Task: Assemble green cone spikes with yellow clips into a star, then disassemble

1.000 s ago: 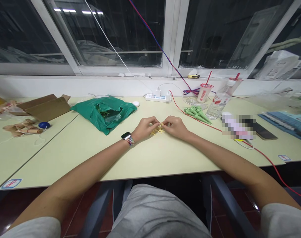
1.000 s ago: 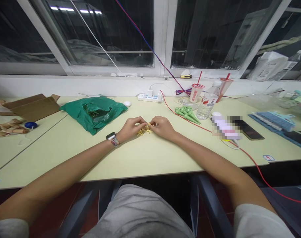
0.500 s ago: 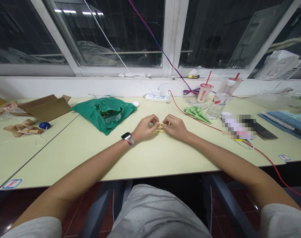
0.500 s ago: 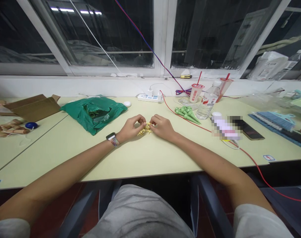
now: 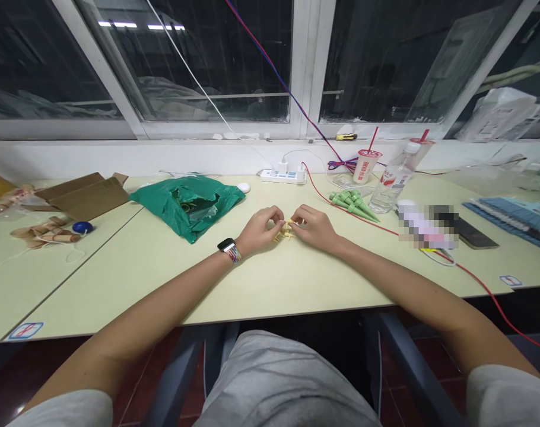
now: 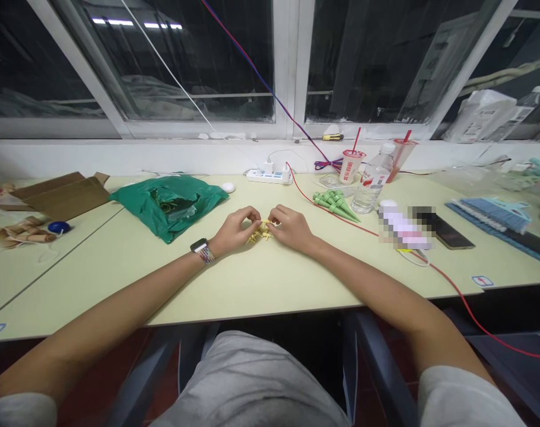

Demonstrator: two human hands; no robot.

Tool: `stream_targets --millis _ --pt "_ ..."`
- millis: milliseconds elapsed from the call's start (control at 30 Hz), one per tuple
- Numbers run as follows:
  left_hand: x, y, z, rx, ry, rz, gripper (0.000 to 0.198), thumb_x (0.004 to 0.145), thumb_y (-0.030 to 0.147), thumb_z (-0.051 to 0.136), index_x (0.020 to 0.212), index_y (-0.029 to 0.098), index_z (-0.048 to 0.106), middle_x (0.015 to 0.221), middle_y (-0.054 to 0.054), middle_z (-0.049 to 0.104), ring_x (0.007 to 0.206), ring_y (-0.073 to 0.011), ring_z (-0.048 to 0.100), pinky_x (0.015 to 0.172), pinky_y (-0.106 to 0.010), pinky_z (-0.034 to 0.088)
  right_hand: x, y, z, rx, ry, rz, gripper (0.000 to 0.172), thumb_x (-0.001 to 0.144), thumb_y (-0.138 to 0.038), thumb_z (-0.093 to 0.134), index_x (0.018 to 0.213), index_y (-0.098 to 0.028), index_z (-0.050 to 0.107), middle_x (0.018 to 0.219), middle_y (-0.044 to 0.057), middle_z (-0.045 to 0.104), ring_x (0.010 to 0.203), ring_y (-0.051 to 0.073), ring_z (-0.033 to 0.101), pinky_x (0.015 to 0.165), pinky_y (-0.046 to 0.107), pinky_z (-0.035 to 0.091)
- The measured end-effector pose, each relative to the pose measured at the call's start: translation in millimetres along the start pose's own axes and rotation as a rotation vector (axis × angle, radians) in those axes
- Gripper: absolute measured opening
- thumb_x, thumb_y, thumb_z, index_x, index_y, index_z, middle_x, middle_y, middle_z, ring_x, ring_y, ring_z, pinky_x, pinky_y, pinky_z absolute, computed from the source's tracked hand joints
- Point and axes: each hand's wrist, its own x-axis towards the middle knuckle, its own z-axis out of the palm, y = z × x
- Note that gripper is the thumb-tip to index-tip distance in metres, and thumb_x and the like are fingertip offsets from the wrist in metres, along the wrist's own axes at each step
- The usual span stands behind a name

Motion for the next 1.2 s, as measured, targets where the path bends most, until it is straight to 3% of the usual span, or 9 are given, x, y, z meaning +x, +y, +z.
stream_targets --millis 267,500,633,933,1200 --pt "2.0 -5.2 1.0 0.088 0.038 -0.045 0.043 0.107 0.046 0.050 0.070 0.024 0.053 0.072 -0.005 0.059 0.076 -0.0252 0.056 0.079 -0.039 0.042 0.7 -0.9 -1.0 -0.022 0.003 -0.004 0.010 0.094 -0.019 0.067 0.088 -0.024 0.061 0.087 0.002 0.066 0.079 0.018 0.062 0.071 0.031 0.046" --pt "1.8 -5.4 -3.1 -0.013 0.125 -0.060 0.027 0.106 0.045 0.057 0.097 0.022 0.068 0.093 -0.006 0.074 0.090 -0.0235 0.068 0.087 -0.036 0.050 -0.7 -0.4 -7.1 -0.066 -0.022 0.056 0.004 0.096 -0.022 0.066 0.092 -0.023 0.064 0.091 0.003 0.068 0.079 0.018 0.064 0.072 0.031 0.047" --pt "-5.1 -13.9 -21.0 -0.011 0.173 -0.091 0.025 0.101 0.044 0.063 0.097 0.021 0.071 0.099 -0.007 0.077 0.097 -0.0238 0.071 0.091 -0.035 0.052 -13.5 4.0 -25.4 -0.108 -0.081 0.147 0.003 0.095 -0.022 0.063 0.094 -0.021 0.066 0.094 0.004 0.070 0.077 0.017 0.065 0.073 0.031 0.047" --pt "-59.5 -33.7 -85.9 0.166 0.048 -0.253 0.028 0.097 0.048 0.066 0.098 0.023 0.077 0.106 -0.006 0.080 0.103 -0.0266 0.072 0.097 -0.039 0.052 -72.7 31.4 -87.8 -0.207 -0.156 0.241 0.012 0.091 -0.023 0.064 0.096 -0.021 0.075 0.103 0.010 0.072 0.100 0.028 0.069 0.086 0.040 0.053" --pt "-72.0 -38.9 -101.9 0.319 -0.086 -0.202 0.031 0.097 0.050 0.061 0.089 0.023 0.076 0.099 -0.006 0.080 0.098 -0.0277 0.068 0.093 -0.041 0.050 -94.5 38.4 -111.1 -0.198 -0.123 0.255 0.019 0.091 -0.025 0.065 0.105 -0.023 0.079 0.106 0.009 0.075 0.103 0.030 0.069 0.095 0.046 0.054"
